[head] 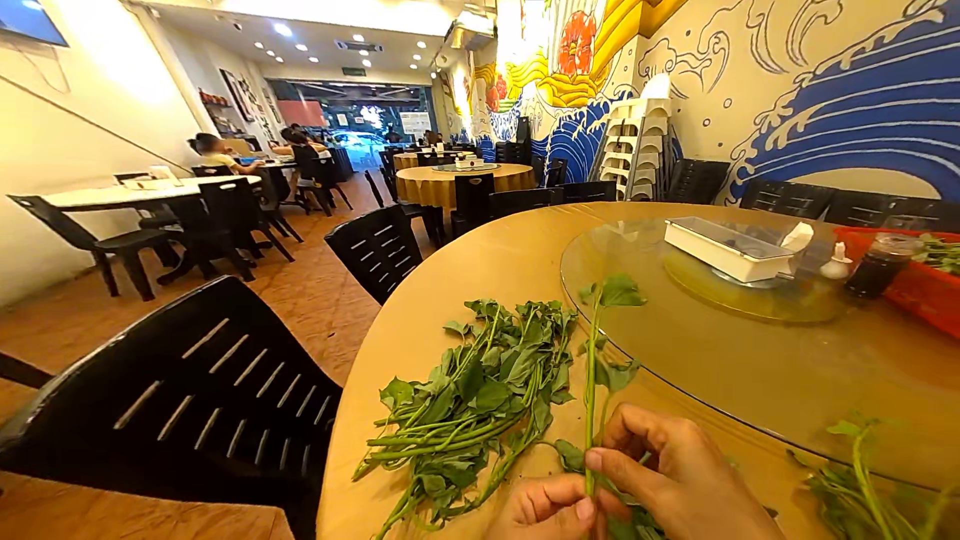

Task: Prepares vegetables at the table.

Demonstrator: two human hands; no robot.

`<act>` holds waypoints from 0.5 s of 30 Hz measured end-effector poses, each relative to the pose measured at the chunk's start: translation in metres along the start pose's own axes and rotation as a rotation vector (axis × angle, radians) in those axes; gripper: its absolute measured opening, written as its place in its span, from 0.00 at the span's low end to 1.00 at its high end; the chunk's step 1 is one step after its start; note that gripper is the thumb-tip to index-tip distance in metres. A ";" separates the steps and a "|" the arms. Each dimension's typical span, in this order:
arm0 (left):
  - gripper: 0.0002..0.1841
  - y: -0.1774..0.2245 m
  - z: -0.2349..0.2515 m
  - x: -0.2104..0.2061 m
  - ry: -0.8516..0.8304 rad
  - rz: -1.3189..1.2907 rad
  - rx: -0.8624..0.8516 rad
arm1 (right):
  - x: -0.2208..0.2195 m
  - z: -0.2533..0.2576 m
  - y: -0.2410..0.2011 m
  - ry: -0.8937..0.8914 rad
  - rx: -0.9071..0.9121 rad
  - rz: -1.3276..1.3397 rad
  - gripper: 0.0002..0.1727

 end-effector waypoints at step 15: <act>0.16 -0.001 0.004 -0.008 0.697 0.188 -0.120 | -0.067 -0.019 -0.005 0.364 0.453 -0.423 0.07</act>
Point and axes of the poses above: each hand's wrist, its own z-axis towards the middle knuckle, its own x-axis out of the back of the hand, y = z × x, the point moved 1 cm from there along z, towards the middle knuckle, and after that the axes turned 5 degrees about y, right-handed, at the moved point
